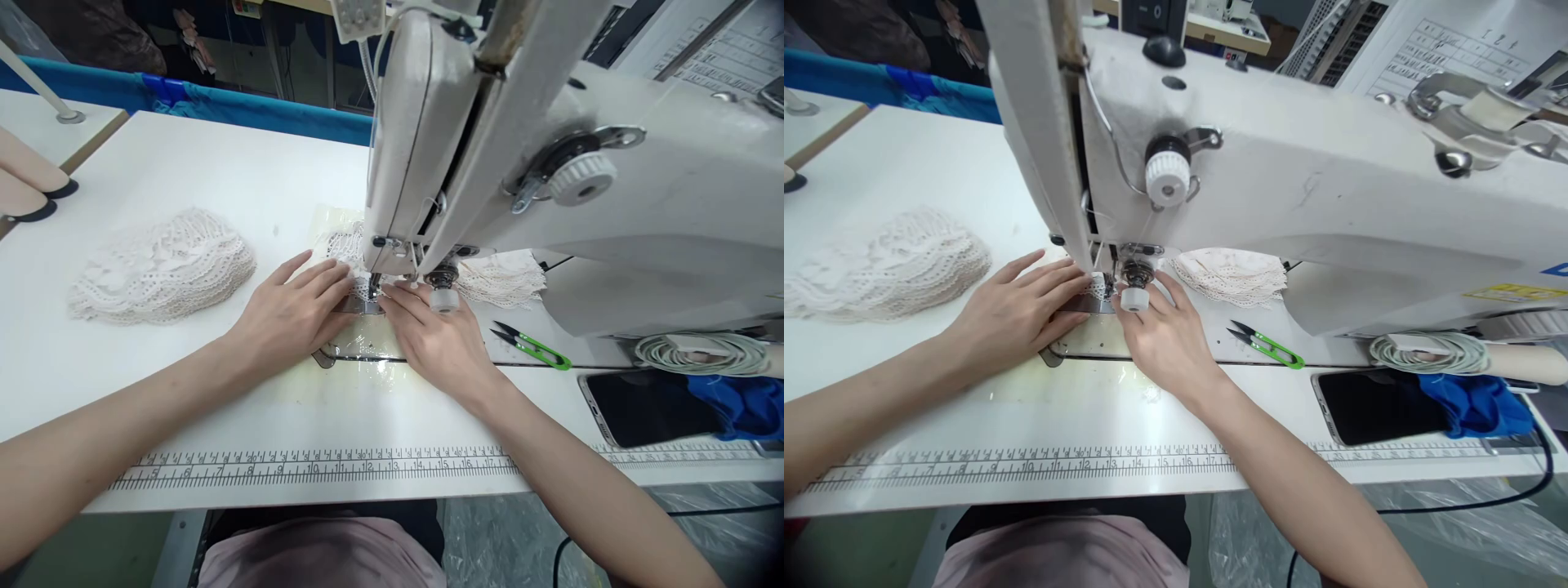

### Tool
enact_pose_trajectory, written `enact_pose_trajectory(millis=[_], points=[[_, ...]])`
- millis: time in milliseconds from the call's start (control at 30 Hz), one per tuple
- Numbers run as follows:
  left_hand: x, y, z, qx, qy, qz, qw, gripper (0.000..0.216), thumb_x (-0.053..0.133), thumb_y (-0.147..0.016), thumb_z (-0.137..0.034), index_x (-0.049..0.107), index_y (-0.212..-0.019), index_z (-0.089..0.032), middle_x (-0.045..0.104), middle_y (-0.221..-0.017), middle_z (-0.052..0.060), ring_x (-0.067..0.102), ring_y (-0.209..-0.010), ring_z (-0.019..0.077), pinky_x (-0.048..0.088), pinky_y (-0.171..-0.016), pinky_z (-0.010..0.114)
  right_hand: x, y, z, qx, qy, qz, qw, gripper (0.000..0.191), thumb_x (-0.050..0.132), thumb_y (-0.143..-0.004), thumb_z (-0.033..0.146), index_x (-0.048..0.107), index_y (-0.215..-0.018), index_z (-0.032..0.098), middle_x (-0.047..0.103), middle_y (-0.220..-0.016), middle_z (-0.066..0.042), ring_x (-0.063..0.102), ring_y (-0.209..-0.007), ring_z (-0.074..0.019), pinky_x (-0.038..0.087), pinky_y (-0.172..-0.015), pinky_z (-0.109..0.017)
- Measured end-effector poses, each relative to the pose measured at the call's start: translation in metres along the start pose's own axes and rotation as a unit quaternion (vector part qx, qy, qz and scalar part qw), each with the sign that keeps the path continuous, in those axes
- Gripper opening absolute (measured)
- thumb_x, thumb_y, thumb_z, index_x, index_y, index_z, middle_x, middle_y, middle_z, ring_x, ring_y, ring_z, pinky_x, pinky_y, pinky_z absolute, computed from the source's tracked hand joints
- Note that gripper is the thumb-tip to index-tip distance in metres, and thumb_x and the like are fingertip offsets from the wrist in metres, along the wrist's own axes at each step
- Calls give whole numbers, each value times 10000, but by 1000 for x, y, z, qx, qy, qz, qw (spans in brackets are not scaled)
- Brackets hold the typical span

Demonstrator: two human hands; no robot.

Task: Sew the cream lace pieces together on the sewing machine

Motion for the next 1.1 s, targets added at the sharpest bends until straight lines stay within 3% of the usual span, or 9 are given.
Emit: enact_pose_trajectory(millis=[67, 167, 233, 333, 400, 567, 667, 800, 1100], points=[[-11, 2, -6, 23, -38, -19, 999, 345, 500, -980, -387, 637, -1185, -145, 733, -1076, 104, 703, -962, 257, 500, -922, 460, -9, 1, 3, -3, -9, -25, 1000, 348, 468, -901, 41, 701, -1126, 169, 752, -1067, -48, 646, -1014, -204, 475, -937, -392], [-30, 5, -14, 52, -46, -74, 995, 230, 548, -954, -337, 680, -1039, -168, 715, -723, 7, 648, -594, 175, 476, -648, 371, -20, 1, 12, -14, -21, -57, 998, 307, 482, -889, 24, 724, -983, 188, 758, -1016, -6, 654, -948, -171, 483, -895, -346], [-33, 5, -13, 55, -20, -84, 995, 166, 554, -940, -251, 678, -1023, -177, 731, -783, 9, 674, -678, 180, 469, -669, 364, -23, 1, 21, -30, -43, -68, 996, 296, 467, -904, 30, 712, -956, 188, 752, -1022, 7, 651, -948, -152, 490, -873, -313], [-21, 3, -7, 52, 34, -47, 997, 252, 500, -938, -151, 646, -1142, -181, 728, -1116, 51, 676, -1029, 212, 465, -926, 407, -20, 0, 33, -46, -87, -53, 994, 310, 418, -930, 40, 684, -1032, 163, 728, -1107, -20, 628, -1051, -157, 490, -909, -292], [-12, 2, -6, 54, 67, -20, 996, 304, 448, -954, -137, 628, -1193, -196, 703, -1198, 42, 648, -1100, 202, 426, -1018, 415, -11, -1, 34, -32, -96, -17, 995, 323, 396, -933, 39, 662, -1082, 146, 715, -1117, -51, 621, -1061, -174, 501, -899, -304], [-3, 0, -13, 58, 64, 4, 996, 311, 438, -954, -159, 673, -1148, -219, 716, -1158, 33, 645, -991, 213, 467, -913, 411, 7, 0, 20, 40, -62, 60, 996, 243, 472, -906, 73, 650, -1062, 128, 688, -1142, -99, 629, -974, -224, 538, -727, -325], [-4, 0, -21, 66, 44, 5, 997, 285, 484, -956, -222, 682, -1159, -203, 688, -1229, 57, 629, -1001, 240, 478, -856, 424, 6, 2, 13, 53, -41, 50, 997, 229, 488, -912, 90, 645, -1076, 124, 667, -1235, -111, 614, -1074, -242, 535, -828, -348], [-3, 2, -28, 69, 32, 12, 997, 300, 533, -955, -276, 658, -1216, -201, 674, -1259, 76, 600, -1147, 271, 455, -919, 459, 3, 2, 9, 54, -21, 36, 998, 224, 493, -913, 89, 657, -1058, 136, 692, -1202, -110, 617, -1106, -236, 503, -929, -367], [-1, 1, -30, 53, 14, 18, 998, 337, 488, -992, -318, 613, -1276, -183, 682, -1236, 109, 601, -1199, 260, 422, -989, 461, 2, 0, 5, 52, 11, 19, 998, 242, 491, -934, 131, 667, -1099, 134, 679, -1246, -110, 650, -1064, -217, 473, -1004, -383]])
Point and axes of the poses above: each hand's wrist, its own y-axis away from the middle knuckle, its own x-axis out of the palm, z = x × y, the point moved 10 cm from there along -y, towards the middle knuckle
